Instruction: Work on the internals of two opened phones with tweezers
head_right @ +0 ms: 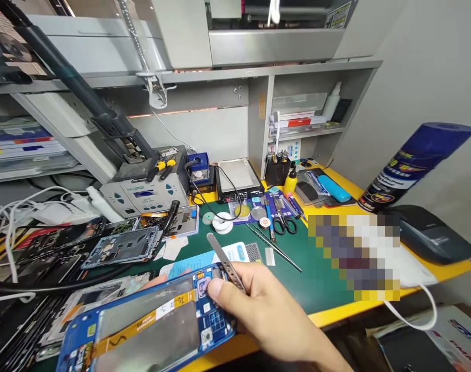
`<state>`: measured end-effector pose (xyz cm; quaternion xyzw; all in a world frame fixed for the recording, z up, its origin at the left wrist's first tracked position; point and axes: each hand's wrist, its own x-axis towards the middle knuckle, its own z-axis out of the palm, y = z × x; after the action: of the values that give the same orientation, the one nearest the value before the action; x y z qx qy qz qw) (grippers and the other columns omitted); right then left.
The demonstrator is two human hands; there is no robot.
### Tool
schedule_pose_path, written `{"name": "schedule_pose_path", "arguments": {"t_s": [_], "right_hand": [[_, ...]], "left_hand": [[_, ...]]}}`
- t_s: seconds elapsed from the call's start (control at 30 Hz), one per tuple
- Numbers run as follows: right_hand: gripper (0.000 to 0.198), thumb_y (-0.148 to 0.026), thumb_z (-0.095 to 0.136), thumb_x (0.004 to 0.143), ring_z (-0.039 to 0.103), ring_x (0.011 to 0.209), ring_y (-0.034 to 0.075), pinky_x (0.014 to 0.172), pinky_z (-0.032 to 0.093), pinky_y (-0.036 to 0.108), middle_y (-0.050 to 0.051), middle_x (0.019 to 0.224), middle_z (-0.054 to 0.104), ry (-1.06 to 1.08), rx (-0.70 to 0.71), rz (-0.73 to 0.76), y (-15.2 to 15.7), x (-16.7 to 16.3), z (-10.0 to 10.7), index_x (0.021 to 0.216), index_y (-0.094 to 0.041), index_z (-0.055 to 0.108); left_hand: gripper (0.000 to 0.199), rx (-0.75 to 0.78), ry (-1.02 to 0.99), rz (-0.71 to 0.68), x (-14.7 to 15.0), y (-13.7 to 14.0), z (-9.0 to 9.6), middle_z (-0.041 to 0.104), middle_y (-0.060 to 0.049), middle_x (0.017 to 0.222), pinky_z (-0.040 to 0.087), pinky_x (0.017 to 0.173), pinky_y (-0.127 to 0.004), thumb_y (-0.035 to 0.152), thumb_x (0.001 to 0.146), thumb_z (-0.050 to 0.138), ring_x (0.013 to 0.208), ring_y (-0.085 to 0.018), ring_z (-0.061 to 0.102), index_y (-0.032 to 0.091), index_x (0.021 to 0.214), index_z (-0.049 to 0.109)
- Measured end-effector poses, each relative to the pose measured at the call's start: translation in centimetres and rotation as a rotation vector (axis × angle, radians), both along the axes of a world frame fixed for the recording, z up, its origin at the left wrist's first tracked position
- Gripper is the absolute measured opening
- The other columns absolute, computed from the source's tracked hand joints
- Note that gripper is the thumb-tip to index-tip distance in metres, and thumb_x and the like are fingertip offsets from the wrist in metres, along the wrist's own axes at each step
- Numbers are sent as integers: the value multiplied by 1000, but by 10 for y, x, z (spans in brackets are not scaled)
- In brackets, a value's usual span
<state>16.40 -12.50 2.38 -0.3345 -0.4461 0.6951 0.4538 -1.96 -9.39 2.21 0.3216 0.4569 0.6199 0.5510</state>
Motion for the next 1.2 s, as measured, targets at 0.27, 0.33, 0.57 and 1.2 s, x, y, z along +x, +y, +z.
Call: {"name": "schedule_pose_path", "arguments": {"t_s": [0.27, 0.33, 0.57, 1.2], "right_hand": [[33, -53, 65, 92, 46, 56, 13, 51, 42, 25, 1, 71, 60, -203, 112, 78, 20, 10, 11, 85, -21, 72], [31, -50, 65, 93, 52, 58, 14, 54, 46, 26, 1, 72, 64, -252, 171, 86, 26, 10, 16, 87, -21, 74], [30, -45, 67, 94, 44, 44, 11, 43, 41, 22, -5, 55, 51, -230, 255, -121, 51, 32, 27, 75, -21, 68], [28, -19, 68, 93, 70, 53, 19, 59, 59, 34, 2, 81, 78, -431, 758, -636, 38, 5, -21, 111, -40, 75]], "left_hand": [[47, -542, -263, -800, -34, 15, 32, 72, -15, 76, 59, 64, -61, 52, 56, 85, 76, -48, 73, 20, 87, 72], [43, -618, -269, -925, -27, 20, 37, 70, -11, 65, 58, 57, -54, 42, 59, 84, 63, -44, 73, 20, 94, 72], [36, -660, -311, -669, 13, 22, 46, 57, -1, 40, 57, 46, -54, 41, 73, 74, 49, -41, 70, 23, 103, 74], [34, -596, -350, -718, -4, 63, -4, 69, -7, 59, 56, 48, -55, 41, 73, 76, 55, -41, 71, 23, 102, 74]]}}
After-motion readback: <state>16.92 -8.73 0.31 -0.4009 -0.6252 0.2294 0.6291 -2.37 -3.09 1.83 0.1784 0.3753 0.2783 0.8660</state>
